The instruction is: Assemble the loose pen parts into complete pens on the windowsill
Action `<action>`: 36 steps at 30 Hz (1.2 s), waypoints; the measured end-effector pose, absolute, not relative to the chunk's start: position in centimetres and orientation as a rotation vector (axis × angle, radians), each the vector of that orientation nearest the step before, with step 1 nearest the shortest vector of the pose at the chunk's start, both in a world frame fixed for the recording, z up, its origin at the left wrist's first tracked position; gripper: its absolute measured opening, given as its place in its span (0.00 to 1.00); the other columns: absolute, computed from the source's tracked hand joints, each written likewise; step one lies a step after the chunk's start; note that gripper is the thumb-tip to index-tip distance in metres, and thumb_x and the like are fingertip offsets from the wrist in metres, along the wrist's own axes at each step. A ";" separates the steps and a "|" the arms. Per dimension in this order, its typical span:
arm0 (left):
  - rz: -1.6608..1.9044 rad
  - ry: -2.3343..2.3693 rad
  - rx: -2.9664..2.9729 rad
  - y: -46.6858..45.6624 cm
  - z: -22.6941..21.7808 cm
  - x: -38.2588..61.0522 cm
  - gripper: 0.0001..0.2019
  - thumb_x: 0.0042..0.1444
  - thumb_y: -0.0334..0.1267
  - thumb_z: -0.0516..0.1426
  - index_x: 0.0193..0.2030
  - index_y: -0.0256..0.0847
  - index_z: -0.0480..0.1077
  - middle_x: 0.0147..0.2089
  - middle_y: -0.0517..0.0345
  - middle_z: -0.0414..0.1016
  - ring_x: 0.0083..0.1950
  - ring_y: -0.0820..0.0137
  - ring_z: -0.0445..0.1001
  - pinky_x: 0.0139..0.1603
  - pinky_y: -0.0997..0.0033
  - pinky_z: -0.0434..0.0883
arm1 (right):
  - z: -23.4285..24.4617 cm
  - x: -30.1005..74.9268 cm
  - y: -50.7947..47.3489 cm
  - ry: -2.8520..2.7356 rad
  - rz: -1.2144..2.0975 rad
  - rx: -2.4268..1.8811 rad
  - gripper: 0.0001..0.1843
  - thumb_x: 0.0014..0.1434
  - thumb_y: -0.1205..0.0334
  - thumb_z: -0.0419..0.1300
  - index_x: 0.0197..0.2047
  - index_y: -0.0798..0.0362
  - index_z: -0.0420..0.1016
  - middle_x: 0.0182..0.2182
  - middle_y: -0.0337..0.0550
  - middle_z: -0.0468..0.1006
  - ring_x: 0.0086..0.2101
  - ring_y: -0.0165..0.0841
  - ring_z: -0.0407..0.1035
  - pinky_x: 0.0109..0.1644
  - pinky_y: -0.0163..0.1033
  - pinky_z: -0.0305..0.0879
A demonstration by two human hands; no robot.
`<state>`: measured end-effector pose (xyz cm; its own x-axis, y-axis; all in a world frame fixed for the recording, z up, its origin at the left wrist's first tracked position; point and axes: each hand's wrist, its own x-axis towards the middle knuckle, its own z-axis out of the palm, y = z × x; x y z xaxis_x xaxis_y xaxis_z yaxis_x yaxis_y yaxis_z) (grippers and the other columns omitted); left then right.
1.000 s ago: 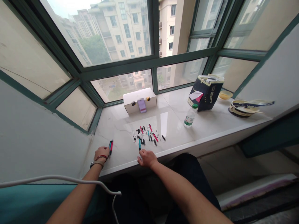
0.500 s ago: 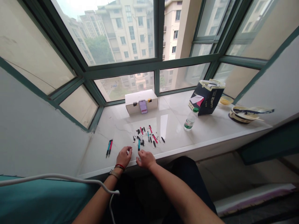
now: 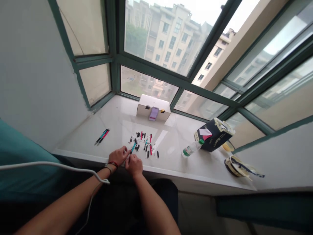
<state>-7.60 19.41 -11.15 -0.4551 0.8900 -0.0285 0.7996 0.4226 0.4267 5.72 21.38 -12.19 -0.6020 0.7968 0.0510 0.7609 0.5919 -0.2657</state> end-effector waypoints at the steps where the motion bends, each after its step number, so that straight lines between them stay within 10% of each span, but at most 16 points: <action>1: 0.535 2.427 1.475 19.6 -11.0 -7.5 0.20 0.59 0.59 0.49 0.40 0.47 0.72 0.33 0.57 0.78 0.34 0.64 0.76 0.31 0.72 0.60 | -12.4 5.8 21.5 -2.643 0.319 -1.297 0.12 0.63 0.58 0.50 0.46 0.52 0.68 0.38 0.46 0.75 0.34 0.37 0.72 0.36 0.37 0.67; 36: 0.915 2.345 1.439 19.9 -13.1 -7.6 0.16 0.58 0.54 0.50 0.41 0.47 0.72 0.34 0.57 0.79 0.34 0.65 0.76 0.30 0.72 0.61 | -13.1 15.6 26.7 -2.235 0.153 -1.576 0.11 0.65 0.60 0.49 0.34 0.50 0.71 0.28 0.41 0.78 0.27 0.34 0.71 0.30 0.35 0.56</action>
